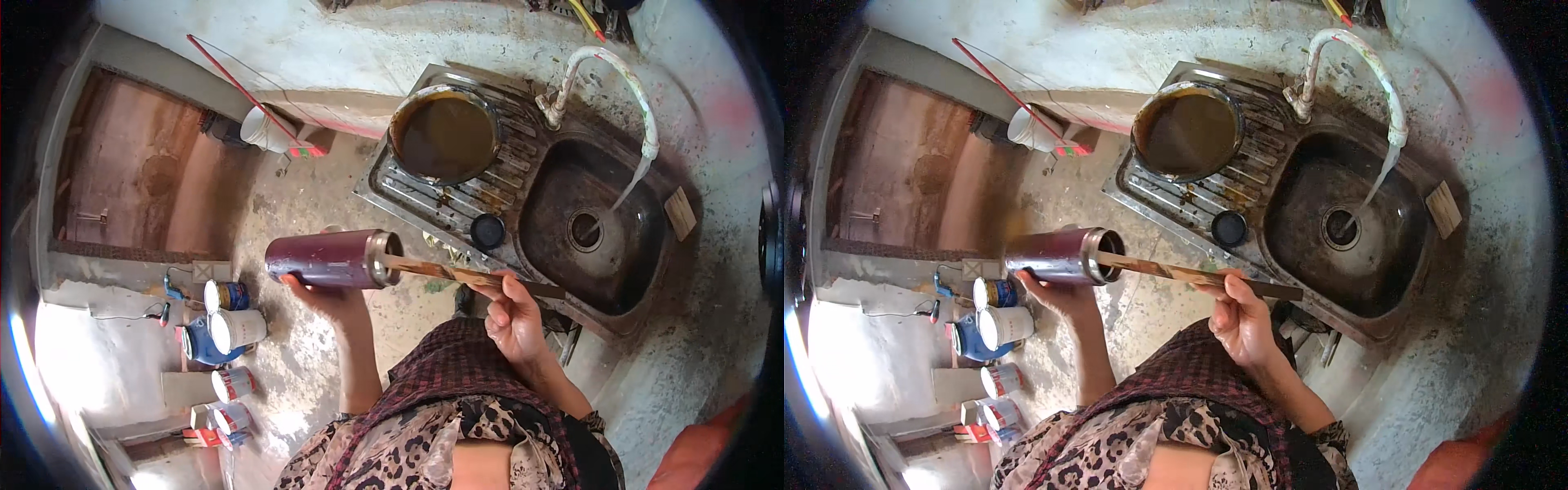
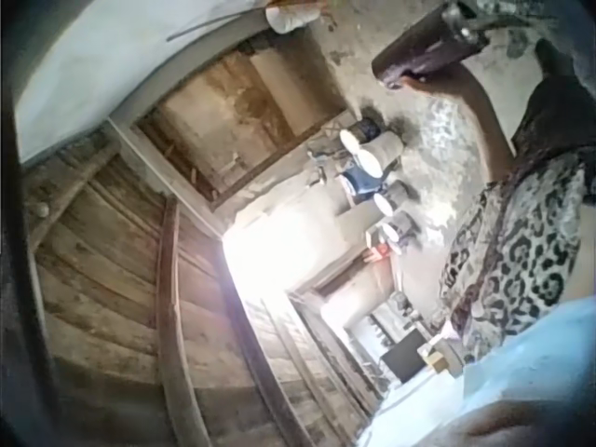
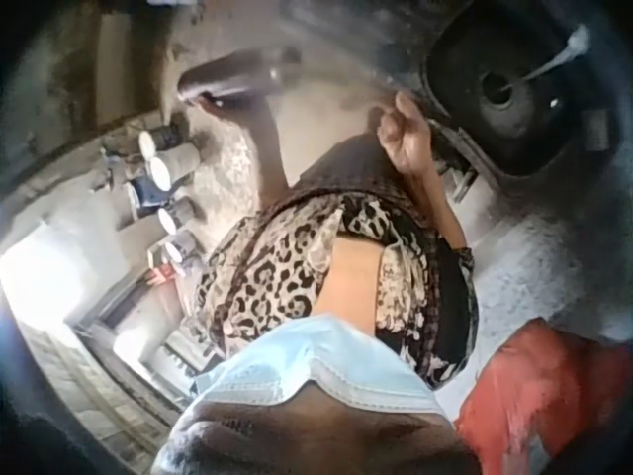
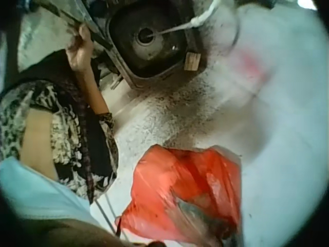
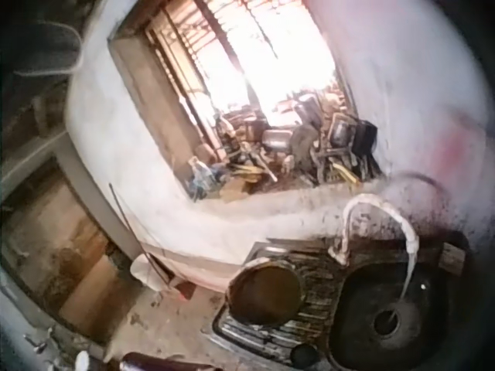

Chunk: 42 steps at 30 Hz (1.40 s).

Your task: The person walks to a sink area and cleans a maroon thermos cup. They rinse the cup and its lid under running water, then use a wooden stick to scrub the interior. The person repeatedly rinses the cup and stick, then closes the cup.

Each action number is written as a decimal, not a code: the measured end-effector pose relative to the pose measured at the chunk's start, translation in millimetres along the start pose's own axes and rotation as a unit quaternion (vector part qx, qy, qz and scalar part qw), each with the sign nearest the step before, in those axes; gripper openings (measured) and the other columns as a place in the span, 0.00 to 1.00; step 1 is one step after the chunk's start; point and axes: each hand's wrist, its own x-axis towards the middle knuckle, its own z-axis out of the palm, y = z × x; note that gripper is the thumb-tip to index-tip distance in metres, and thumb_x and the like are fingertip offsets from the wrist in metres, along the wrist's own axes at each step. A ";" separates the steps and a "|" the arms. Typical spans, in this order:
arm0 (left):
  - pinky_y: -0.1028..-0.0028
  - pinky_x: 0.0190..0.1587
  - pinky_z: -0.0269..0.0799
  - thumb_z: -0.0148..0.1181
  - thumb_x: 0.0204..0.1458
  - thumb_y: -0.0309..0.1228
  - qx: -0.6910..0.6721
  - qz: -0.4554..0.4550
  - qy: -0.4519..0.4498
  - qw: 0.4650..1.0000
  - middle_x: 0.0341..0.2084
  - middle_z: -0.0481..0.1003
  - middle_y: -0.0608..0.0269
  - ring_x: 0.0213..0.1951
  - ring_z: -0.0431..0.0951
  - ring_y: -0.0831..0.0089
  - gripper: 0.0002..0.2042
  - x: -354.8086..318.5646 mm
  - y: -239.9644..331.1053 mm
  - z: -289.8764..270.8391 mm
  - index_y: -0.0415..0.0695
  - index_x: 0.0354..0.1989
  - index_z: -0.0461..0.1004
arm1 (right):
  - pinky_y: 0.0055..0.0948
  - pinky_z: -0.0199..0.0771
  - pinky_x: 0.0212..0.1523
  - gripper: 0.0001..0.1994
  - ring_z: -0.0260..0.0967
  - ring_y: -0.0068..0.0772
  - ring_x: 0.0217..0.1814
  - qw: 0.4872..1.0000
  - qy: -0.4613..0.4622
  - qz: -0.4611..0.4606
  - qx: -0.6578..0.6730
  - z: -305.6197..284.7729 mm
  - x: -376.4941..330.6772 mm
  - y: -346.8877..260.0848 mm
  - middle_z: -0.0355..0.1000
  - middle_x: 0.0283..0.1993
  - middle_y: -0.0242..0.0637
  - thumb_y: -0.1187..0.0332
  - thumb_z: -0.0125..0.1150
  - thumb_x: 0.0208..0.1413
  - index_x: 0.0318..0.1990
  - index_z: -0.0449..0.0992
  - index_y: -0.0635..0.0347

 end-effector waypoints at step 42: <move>0.65 0.51 0.69 0.58 0.46 0.22 -0.517 -0.265 0.201 0.789 0.45 0.69 0.52 0.47 0.72 0.62 0.19 10.2 29.1 -21.2 0.35 0.48 0.66 | 0.31 0.65 0.23 0.09 0.65 0.36 0.22 0.658 -0.129 -0.473 -0.572 126.8 50.3 69.2 0.64 0.22 0.35 0.70 0.63 0.40 0.28 0.68 0.55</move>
